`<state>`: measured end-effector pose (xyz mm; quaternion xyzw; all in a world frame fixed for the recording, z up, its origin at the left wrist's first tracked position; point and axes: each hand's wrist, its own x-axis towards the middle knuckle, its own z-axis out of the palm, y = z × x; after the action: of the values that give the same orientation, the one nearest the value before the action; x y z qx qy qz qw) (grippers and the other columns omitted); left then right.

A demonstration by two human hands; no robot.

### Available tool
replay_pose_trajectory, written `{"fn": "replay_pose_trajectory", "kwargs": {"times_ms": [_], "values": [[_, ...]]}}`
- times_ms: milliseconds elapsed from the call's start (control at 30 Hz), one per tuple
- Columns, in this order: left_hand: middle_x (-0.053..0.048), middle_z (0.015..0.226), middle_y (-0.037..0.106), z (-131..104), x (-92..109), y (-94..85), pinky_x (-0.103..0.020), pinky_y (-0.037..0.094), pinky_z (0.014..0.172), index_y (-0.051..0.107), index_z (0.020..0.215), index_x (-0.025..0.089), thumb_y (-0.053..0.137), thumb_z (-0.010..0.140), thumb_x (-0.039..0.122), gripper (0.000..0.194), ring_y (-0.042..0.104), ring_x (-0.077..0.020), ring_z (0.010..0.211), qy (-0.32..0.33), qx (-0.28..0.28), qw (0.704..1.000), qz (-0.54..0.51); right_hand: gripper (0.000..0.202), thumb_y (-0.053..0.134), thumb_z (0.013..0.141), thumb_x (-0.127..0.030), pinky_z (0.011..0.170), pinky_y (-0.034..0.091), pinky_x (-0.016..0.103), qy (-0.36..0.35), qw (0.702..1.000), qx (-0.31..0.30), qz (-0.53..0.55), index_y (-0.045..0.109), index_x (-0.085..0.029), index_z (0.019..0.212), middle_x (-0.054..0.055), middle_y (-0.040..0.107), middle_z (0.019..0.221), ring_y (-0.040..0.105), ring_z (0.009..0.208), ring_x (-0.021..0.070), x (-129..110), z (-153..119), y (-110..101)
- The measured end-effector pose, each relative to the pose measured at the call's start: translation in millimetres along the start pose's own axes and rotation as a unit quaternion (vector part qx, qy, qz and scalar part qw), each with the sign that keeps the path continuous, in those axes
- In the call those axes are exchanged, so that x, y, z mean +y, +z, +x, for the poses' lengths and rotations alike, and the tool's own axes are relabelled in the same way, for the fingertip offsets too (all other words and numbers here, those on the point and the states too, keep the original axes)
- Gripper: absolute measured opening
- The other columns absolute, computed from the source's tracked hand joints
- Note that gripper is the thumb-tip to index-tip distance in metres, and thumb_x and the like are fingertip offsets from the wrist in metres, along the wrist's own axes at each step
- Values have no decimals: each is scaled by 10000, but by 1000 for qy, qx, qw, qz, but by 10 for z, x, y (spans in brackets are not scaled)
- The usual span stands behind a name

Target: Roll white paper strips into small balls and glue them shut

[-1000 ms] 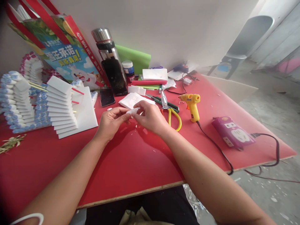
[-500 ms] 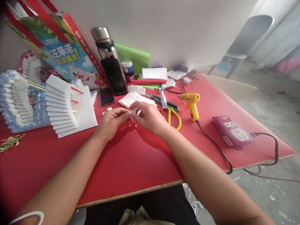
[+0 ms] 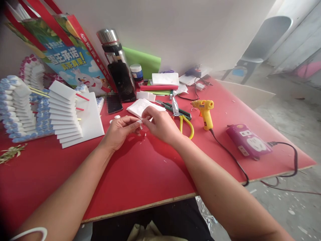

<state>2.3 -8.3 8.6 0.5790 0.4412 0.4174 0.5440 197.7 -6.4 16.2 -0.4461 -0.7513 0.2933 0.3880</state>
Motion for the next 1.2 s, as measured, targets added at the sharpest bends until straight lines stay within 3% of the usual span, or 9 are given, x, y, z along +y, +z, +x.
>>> {"fn": "replay_pose_trajectory", "kwargs": {"times_ms": [100, 300, 467, 600, 733, 933, 1033, 1200], "values": [[-52, 786, 727, 4, -5, 5, -322, 586, 704, 771, 915, 152, 808, 753, 516, 399, 651, -149, 632, 12, 3, 1000, 11, 234, 660, 838, -255, 616, 448, 268, 61, 997, 3, 37, 624, -182, 1057, 19, 690, 834, 605, 631, 136, -8, 17, -11], [-87, 876, 760, 10, -38, 0, -343, 605, 723, 767, 964, 152, 801, 737, 567, 475, 704, -197, 726, 21, -7, 1000, 20, 113, 646, 853, -269, 588, 392, 259, 75, 997, -20, -18, 701, -171, 848, 22, 688, 746, 567, 636, 135, -38, 22, -39], [-61, 792, 739, 5, -15, 29, -335, 603, 690, 766, 939, 149, 820, 710, 564, 477, 686, -185, 678, 15, 3, 1000, 19, 145, 618, 853, -258, 565, 333, 259, 54, 997, 13, -57, 664, -176, 743, -4, 600, 620, 492, 580, 125, -47, 4, 22], [-48, 743, 722, 9, -9, 66, -307, 587, 659, 764, 891, 138, 836, 691, 558, 471, 661, -158, 613, 21, 51, 998, 20, 155, 589, 863, -231, 577, 335, 260, 33, 996, 60, -64, 616, -180, 719, -7, 593, 610, 487, 573, 126, -53, -19, 131], [-52, 736, 723, 13, -34, 63, -302, 585, 648, 762, 867, 126, 854, 668, 552, 479, 654, -152, 603, 23, 71, 997, 8, 162, 560, 900, -222, 610, 362, 262, 15, 998, 42, -47, 631, -179, 761, 9, 641, 639, 527, 591, 136, -75, -44, 172], [-60, 779, 729, 18, -38, 36, -305, 601, 661, 765, 973, 128, 841, 694, 539, 503, 685, -177, 700, 42, 52, 998, -5, 177, 557, 917, -226, 596, 352, 259, 17, 999, 25, -37, 624, -177, 760, 7, 632, 621, 521, 583, 134, -110, -55, 146], [-39, 756, 714, 17, -27, 32, -311, 605, 658, 767, 1032, 143, 821, 717, 548, 516, 679, -167, 665, 46, 40, 998, 6, 182, 549, 924, -220, 600, 352, 259, 9, 999, 23, -45, 611, -181, 756, 9, 646, 643, 519, 590, 131, -98, -51, 148], [-42, 733, 713, 1, -40, 60, -290, 591, 624, 766, 962, 143, 817, 726, 541, 465, 658, -150, 600, 43, 49, 997, 31, 160, 539, 920, -201, 621, 365, 259, -5, 998, 24, -63, 628, -180, 789, 18, 688, 721, 538, 616, 132, -52, -43, 159]]}}
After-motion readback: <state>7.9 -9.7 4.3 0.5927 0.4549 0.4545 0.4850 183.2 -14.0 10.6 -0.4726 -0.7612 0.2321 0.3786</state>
